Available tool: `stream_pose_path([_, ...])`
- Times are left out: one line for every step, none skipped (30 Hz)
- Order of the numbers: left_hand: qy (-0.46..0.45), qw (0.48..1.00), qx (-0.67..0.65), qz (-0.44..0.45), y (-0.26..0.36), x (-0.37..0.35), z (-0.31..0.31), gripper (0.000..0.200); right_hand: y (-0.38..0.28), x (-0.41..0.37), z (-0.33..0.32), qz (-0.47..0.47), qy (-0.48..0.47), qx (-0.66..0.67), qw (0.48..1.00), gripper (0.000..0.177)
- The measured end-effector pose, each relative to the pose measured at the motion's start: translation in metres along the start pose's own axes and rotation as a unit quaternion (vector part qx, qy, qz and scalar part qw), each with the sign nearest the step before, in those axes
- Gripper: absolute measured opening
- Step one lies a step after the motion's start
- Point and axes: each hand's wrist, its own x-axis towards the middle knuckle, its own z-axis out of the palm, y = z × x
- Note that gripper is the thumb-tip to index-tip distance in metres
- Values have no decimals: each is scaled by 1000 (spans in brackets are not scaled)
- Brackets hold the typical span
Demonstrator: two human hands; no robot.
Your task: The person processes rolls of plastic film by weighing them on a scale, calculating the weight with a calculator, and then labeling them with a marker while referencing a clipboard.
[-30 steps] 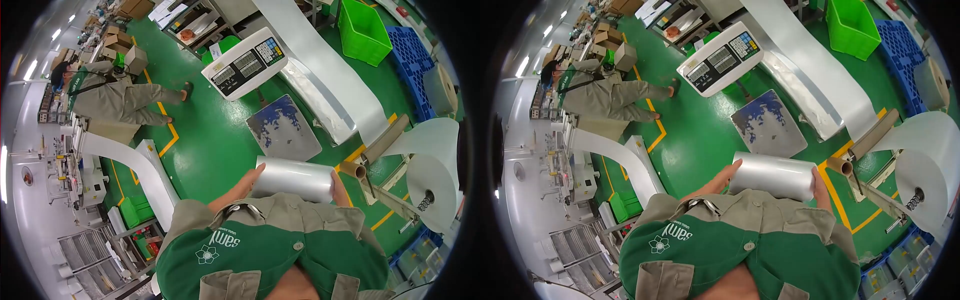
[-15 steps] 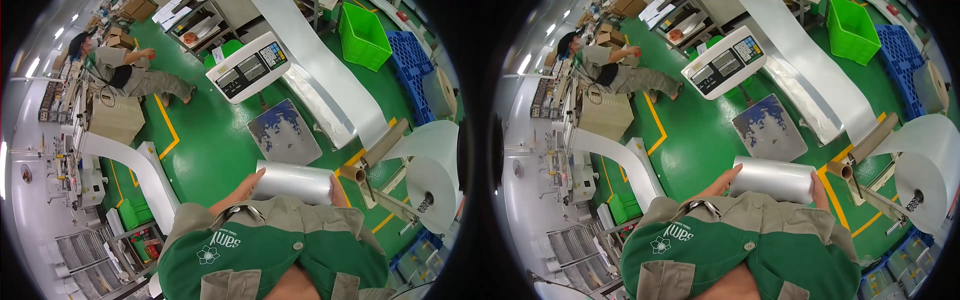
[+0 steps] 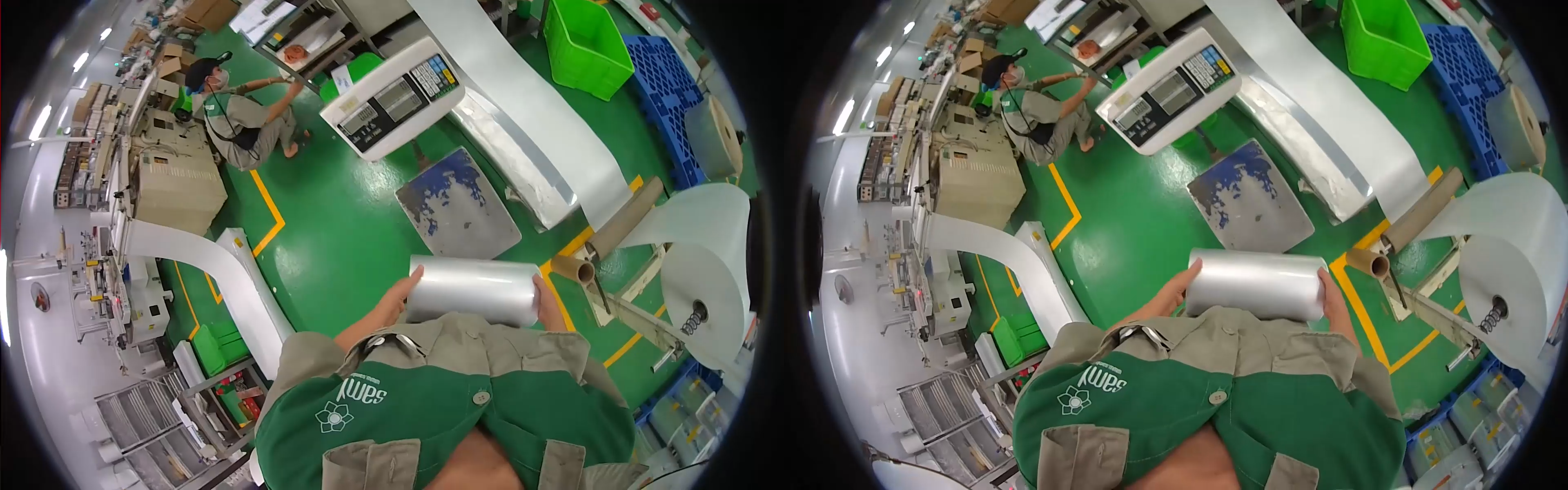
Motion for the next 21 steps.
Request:
stream_pose_path([3, 1000, -5, 13, 2, 6, -2, 67, 13, 18, -12, 2, -7, 1, 1000, 52])
stream_pose_path([5, 1000, -10, 19, 1, 13, -3, 63, 19, 28, -18, 6, -50, 41, 998, 51])
stream_pose_path([5, 1000, 27, 1, 4, 17, -5, 62, 4, 13, -2, 58, -37, 45, 997, 52])
stream_pose_path([2, 998, 62, -24, 4, 20, -9, 61, 35, 47, -28, -13, -23, 24, 999, 48])
stream_pose_path([10, 998, 27, -59, -4, 33, -18, 61, 8, 21, -3, 43, 0, 13, 999, 45])
stream_pose_path([19, 996, -4, -82, -11, 47, -22, 62, 17, 41, -12, 96, -7, 64, 993, 37])
stream_pose_path([30, 997, -3, -64, -18, 49, -19, 64, 21, 47, -19, 118, -28, 67, 990, 39])
stream_pose_path([45, 998, -1, -42, -18, 49, -16, 67, 26, 54, -20, 113, -26, 28, 993, 49])
stream_pose_path([61, 998, 3, -14, -16, 57, -17, 70, 29, 58, -15, 114, -27, 21, 993, 56])
stream_pose_path([66, 998, 20, -8, -15, 72, -21, 70, 28, 69, -7, 112, -31, 12, 993, 62])
stream_pose_path([73, 997, 38, -1, -12, 81, -22, 70, 33, 87, -6, 121, -28, 17, 992, 63])
stream_pose_path([79, 995, 57, 4, -10, 87, -24, 71, 39, 103, -5, 130, -25, 22, 991, 64])
stream_pose_path([82, 994, 61, 24, -8, 96, -25, 69, 45, 119, -3, 131, -15, 6, 991, 71])
stream_pose_path([90, 993, 68, 20, -1, 106, -26, 69, 49, 137, 1, 123, 2, -2, 992, 73])
stream_pose_path([98, 992, 75, 17, 5, 116, -28, 68, 54, 154, 6, 115, 18, -10, 993, 76])
stream_pose_path([107, 991, 83, 16, 10, 126, -30, 68, 58, 172, 11, 105, 32, -16, 994, 78])
stream_pose_path([119, 989, 87, 17, 15, 137, -32, 67, 58, 187, 16, 111, -1, -3, 994, 83])
stream_pose_path([130, 987, 94, 25, 20, 146, -33, 67, 58, 203, 23, 111, -5, -1, 994, 84])
stream_pose_path([141, 984, 102, 33, 24, 155, -35, 66, 59, 218, 30, 111, -8, 2, 994, 85])
stream_pose_path([152, 981, 110, 40, 28, 163, -36, 66, 62, 234, 35, 111, -10, 5, 994, 85])
stream_pose_path([162, 979, 114, 51, 35, 169, -34, 64, 59, 252, 48, 113, -23, 28, 993, 85])
